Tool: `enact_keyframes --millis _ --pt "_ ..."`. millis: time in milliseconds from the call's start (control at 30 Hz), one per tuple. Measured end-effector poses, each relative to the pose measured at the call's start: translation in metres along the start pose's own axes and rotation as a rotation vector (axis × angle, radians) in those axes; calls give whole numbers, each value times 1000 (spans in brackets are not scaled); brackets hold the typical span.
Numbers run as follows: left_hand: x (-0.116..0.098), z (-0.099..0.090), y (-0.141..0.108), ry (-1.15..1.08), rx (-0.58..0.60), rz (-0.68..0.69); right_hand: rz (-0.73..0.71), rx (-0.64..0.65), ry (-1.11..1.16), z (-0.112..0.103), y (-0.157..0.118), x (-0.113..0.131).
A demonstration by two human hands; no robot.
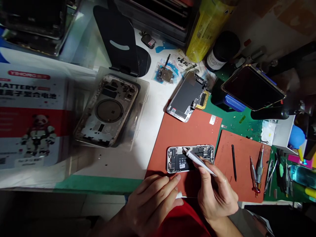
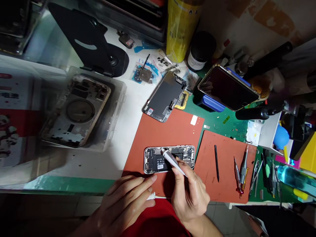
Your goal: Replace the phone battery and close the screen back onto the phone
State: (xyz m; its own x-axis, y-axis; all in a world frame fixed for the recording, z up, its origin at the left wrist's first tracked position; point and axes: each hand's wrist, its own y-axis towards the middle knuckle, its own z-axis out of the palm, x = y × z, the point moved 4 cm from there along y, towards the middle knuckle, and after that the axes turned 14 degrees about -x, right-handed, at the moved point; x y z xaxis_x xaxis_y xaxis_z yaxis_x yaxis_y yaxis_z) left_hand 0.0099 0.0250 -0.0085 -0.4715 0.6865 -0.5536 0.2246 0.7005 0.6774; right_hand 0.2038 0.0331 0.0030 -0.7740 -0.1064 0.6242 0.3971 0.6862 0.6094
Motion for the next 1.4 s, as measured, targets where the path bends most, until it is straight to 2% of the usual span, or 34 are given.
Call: enact_keyframes --millis 867,1400 --pt "1 -1 5 0 9 -2 -53 19 -131 -5 7 2" --pt "1 -1 5 -4 2 -9 -28 -8 -151 -8 5 -3"
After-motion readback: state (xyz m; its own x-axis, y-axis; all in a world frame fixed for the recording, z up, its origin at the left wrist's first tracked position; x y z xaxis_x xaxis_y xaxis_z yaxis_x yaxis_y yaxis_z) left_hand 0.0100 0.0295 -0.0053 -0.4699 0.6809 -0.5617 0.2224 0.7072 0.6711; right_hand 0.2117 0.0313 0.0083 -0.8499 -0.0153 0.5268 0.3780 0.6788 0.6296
